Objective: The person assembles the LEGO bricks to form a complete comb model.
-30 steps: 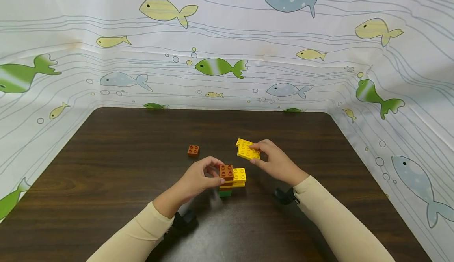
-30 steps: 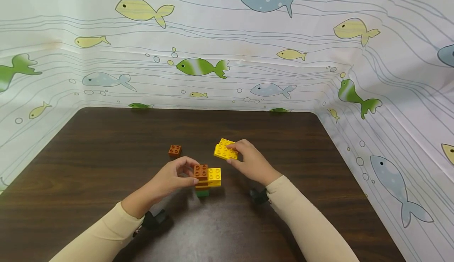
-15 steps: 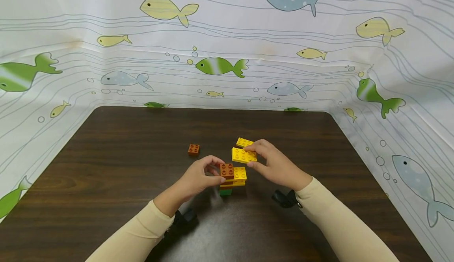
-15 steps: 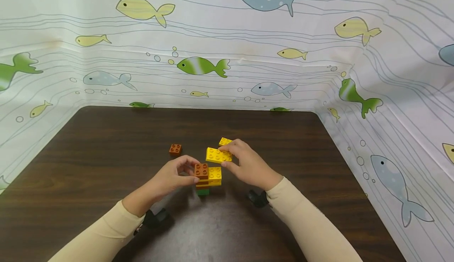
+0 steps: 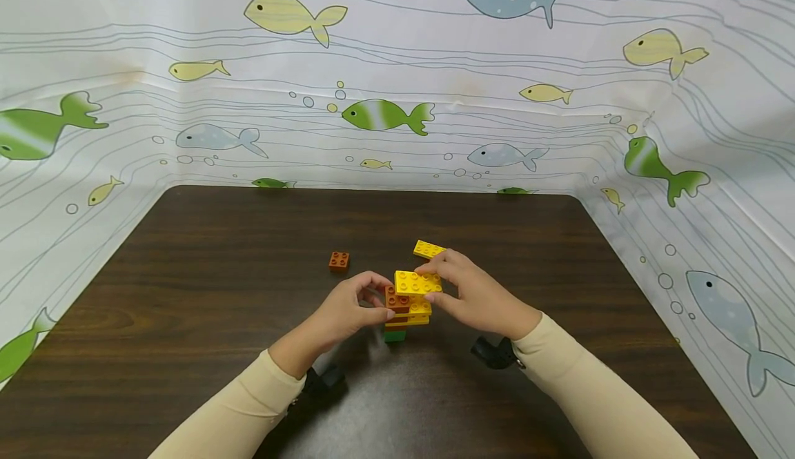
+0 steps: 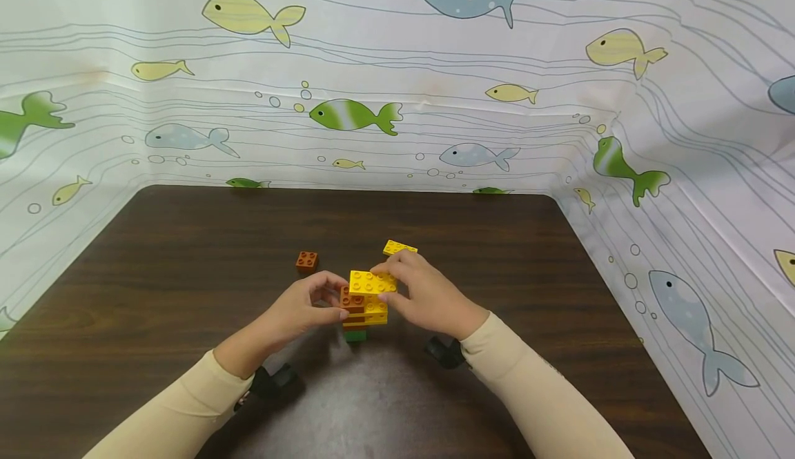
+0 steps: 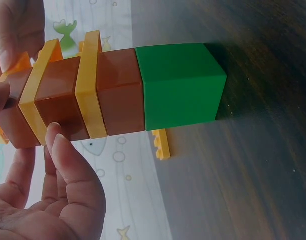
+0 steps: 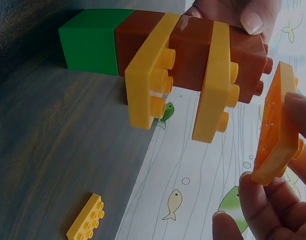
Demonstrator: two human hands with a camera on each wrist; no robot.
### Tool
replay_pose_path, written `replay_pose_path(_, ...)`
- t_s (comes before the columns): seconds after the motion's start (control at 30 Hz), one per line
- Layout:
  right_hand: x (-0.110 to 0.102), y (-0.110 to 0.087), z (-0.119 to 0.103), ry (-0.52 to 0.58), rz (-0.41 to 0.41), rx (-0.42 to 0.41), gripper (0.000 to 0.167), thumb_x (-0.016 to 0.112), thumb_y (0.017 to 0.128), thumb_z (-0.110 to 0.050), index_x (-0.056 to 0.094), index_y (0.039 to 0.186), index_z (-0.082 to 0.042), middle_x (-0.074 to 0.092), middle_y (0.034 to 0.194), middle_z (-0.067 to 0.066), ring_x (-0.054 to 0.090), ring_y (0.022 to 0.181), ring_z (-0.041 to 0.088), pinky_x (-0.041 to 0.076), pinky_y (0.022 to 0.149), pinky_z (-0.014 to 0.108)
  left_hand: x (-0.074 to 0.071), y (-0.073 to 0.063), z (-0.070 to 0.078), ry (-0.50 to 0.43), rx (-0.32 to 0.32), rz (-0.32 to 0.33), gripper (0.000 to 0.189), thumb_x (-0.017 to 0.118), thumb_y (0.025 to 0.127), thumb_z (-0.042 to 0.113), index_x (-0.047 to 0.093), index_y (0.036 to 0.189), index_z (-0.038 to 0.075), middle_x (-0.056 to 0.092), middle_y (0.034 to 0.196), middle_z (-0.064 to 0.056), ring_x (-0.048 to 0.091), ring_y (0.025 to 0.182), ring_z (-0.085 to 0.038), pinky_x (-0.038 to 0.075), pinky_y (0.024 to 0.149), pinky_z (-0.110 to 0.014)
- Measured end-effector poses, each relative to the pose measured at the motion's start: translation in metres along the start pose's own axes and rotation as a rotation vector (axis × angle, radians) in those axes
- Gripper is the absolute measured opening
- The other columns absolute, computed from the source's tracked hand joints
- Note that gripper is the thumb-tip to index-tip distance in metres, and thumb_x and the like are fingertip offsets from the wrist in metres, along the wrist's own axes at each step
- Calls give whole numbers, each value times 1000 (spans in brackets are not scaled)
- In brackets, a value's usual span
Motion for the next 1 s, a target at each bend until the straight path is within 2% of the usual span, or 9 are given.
replay_pose_path(0.3, 7, 2, -5, -24, -24, -65, 40, 72, 86, -14, 61, 125, -8, 54, 115, 2, 50, 106, 18, 47, 91, 38, 1, 0, 3, -9, 48, -22, 41, 71, 85, 11, 54, 120, -2, 58, 108, -12, 55, 89, -21, 45, 68, -32)
replay_pose_path(0.77, 9, 4, -11, -79, -71, -80, 39, 72, 87, -14, 63, 124, -9, 54, 110, 1, 50, 99, 16, 48, 86, 34, 2, 0, 0, -2, 26, -18, 39, 71, 84, 11, 55, 119, 0, 58, 109, -11, 54, 90, -23, 46, 70, -32)
replay_pose_path(1.0, 9, 5, -17, -119, -90, -97, 37, 72, 87, -14, 64, 123, -8, 55, 107, 1, 51, 98, 17, 48, 88, 37, 3, 0, 0, -6, 26, -20, 39, 71, 84, 11, 56, 118, 1, 58, 106, -11, 54, 88, -23, 45, 69, -32)
Point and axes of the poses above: each hand's wrist, its own y-axis towards the middle knuckle, its own x-axis out of the palm, z = x × y, the point moved 9 cm from there along y, towards the middle knuckle
